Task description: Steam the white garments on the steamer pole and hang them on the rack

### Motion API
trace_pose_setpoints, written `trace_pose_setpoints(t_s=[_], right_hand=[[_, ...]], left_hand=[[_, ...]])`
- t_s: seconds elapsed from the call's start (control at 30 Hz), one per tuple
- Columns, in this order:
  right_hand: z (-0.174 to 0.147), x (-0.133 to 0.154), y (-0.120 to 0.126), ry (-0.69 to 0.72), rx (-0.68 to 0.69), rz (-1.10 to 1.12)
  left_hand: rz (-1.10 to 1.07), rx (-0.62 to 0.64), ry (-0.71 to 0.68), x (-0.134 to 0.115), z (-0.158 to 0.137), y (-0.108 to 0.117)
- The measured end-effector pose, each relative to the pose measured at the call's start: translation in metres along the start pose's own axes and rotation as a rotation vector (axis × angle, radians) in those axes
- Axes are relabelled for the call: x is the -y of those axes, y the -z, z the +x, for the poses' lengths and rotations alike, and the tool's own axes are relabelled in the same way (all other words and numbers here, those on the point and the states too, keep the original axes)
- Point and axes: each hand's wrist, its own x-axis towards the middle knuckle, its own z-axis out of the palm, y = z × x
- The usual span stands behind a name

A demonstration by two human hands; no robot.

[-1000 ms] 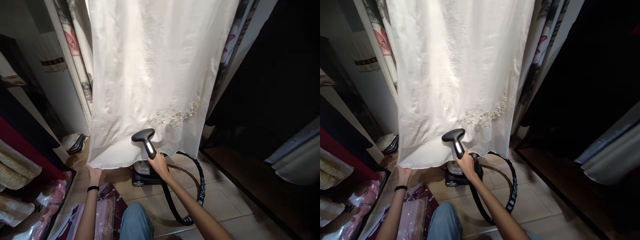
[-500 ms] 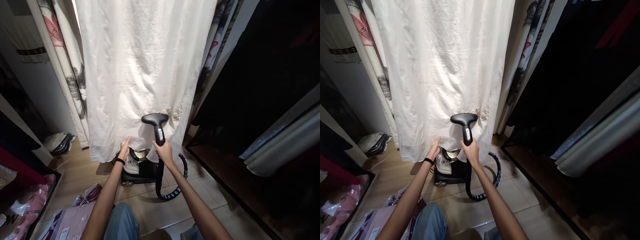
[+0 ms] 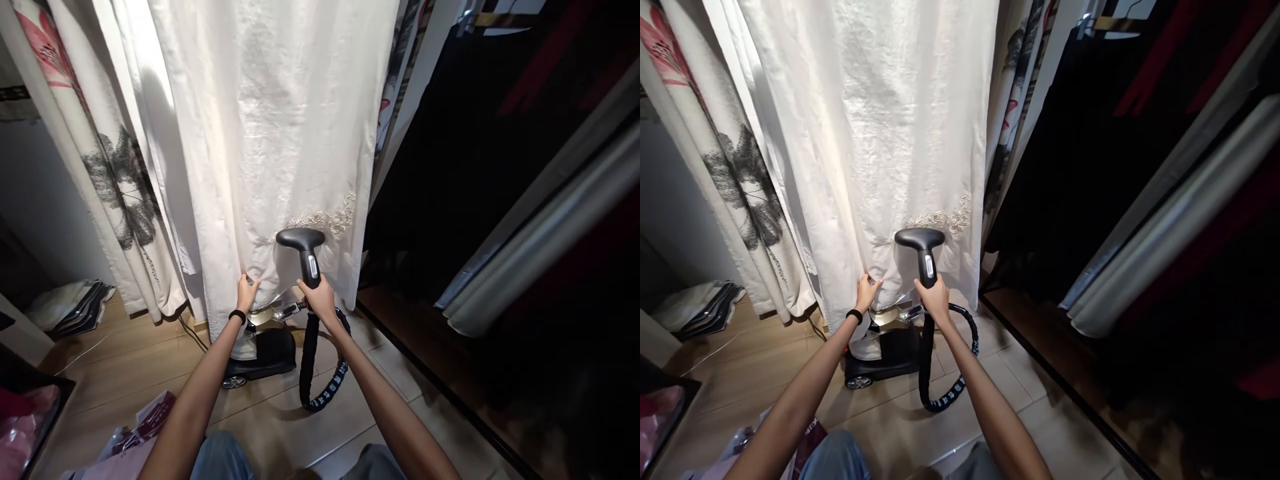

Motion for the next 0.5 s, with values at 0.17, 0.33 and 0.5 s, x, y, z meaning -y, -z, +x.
trace_pose_setpoints(t_s=[0.17,0.33,0.5], right_hand=[[0.023,-0.005,0.022,-0.009,-0.04,-0.046],[0.005,-0.049,0.007,-0.138,-0.016,-0.081],[-0.007,-0.051,0.003,-0.115,-0.02,-0.061]], left_hand=[[0.13,-0.079,0.005,0.001,-0.009,0.009],[0.231,-0.179,0.07,0.012,-0.02,0.025],[0.267,-0.247,0.147,0.024,-0.022,0.034]])
